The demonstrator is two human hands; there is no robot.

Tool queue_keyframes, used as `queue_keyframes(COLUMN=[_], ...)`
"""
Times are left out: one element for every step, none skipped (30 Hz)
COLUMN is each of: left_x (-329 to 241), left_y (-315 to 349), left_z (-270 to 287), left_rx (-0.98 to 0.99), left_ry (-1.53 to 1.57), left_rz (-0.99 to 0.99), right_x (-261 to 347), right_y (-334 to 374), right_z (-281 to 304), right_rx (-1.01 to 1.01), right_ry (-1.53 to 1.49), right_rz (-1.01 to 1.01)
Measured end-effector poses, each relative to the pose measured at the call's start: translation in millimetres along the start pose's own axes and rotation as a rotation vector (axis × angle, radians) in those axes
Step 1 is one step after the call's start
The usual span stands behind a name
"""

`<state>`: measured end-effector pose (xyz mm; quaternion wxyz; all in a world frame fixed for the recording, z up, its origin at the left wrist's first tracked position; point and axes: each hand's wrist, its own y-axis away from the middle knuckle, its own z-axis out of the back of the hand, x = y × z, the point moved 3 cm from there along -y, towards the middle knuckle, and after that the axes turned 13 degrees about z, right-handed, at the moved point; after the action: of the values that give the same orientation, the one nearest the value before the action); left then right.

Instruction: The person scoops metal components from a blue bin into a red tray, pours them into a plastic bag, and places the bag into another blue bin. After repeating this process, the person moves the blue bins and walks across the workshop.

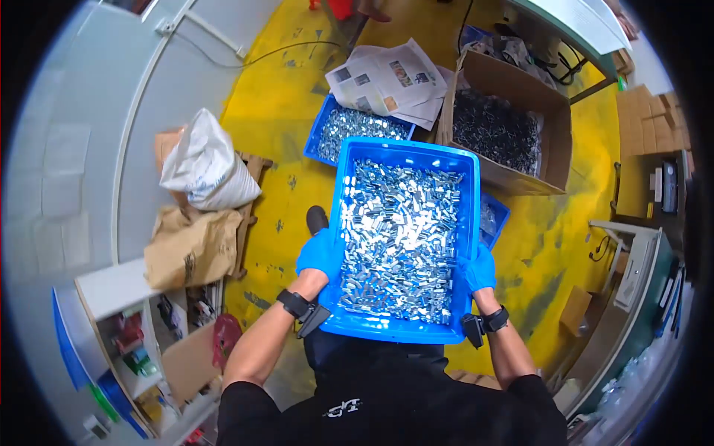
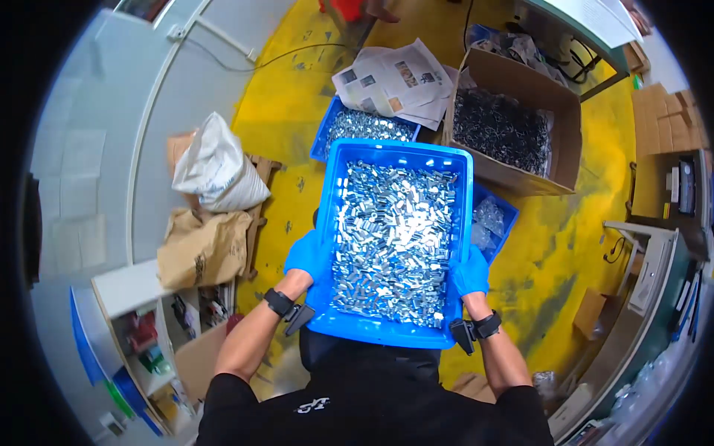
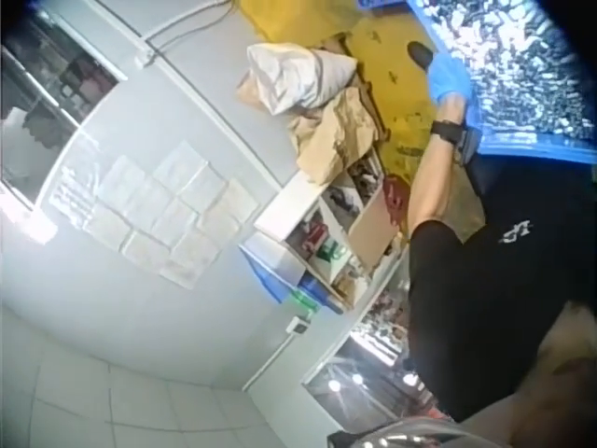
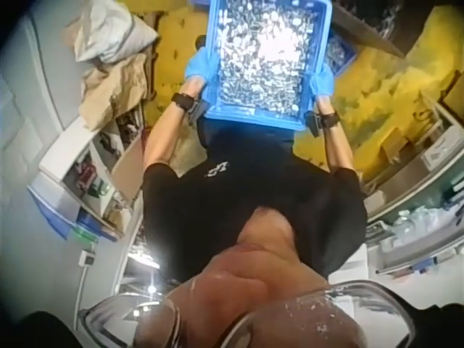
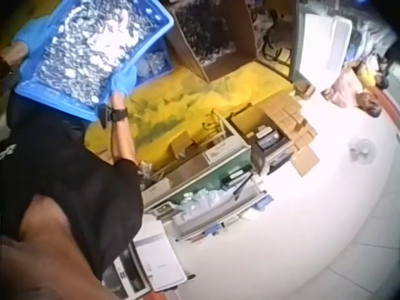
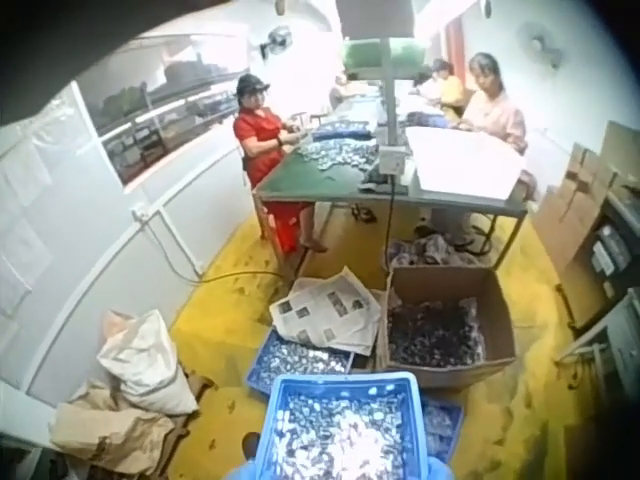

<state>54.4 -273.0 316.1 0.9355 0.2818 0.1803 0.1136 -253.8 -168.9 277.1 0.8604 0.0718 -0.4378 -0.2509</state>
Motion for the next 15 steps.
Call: queue_keyframes(left_x=[3.1, 4.5, 7.4, 14.7, 16.2, 18.3, 18.1, 19.7, 22.4, 25.5, 30.8, 42.7, 54.7, 63.2, 71.9], left_y=[-16.9, -33.1, -47.7, -57.5, -73.0, -93.8, -115.7, -138.8, -153.0, -166.6, -178.8, -197.3, -215.3, -232.7, -251.1], left_z=[-4.8, -11.2, -17.7, -29.1, -28.9, -28.3, -28.5, -28.3, -31.2, -34.3, -41.9, -49.1, -57.5, -67.4, -76.6], left_rx=[0.023, 0.064, 0.083, 0.102, 0.12, 0.14, 0.17, 0.173, 0.177, 0.179, 0.209, 0.203, 0.196, 0.193, 0.212], left_ry=[-0.012, -0.024, -0.043, -0.04, -0.037, -0.031, -0.035, -0.023, -0.006, 0.012, 0.017, -0.009, -0.036, -0.061, -0.06], left_rz=[0.002, -0.011, -0.049, -0.05, -0.051, -0.049, -0.071, -0.082, -0.073, -0.061, -0.054, -0.046, -0.037, -0.031, -0.034], right_x=[4.4, 6.0, 7.2, 4.2, 7.3, 7.8, 5.6, 3.5, 1.3, 1.7, 2.3, 3.8, 0.9, -5.8, -13.1], right_y=[-9.8, -14.4, -19.0, -20.4, -28.2, -37.5, -46.6, -56.2, -62.3, -68.6, -74.8, -84.1, -92.9, -100.0, -106.5], right_z=[-7.2, -13.3, -20.8, -30.4, -40.1, -54.5, -68.6, -83.4, -94.1, -106.3, -119.2, -138.6, -158.0, -178.0, -196.3], right_rx=[-0.022, -0.051, -0.078, -0.098, -0.126, -0.104, -0.076, -0.044, -0.039, -0.099, -0.156, -0.223, -0.221, -0.167, -0.112], right_ry=[-0.018, -0.007, 0.006, 0.028, 0.03, 0.043, 0.064, 0.086, 0.107, 0.097, 0.087, 0.067, 0.075, 0.063, 0.049], right_rz=[-0.01, -0.005, -0.001, 0.001, -0.028, -0.062, -0.096, -0.13, -0.155, -0.139, -0.121, -0.095, -0.108, -0.137, -0.166])
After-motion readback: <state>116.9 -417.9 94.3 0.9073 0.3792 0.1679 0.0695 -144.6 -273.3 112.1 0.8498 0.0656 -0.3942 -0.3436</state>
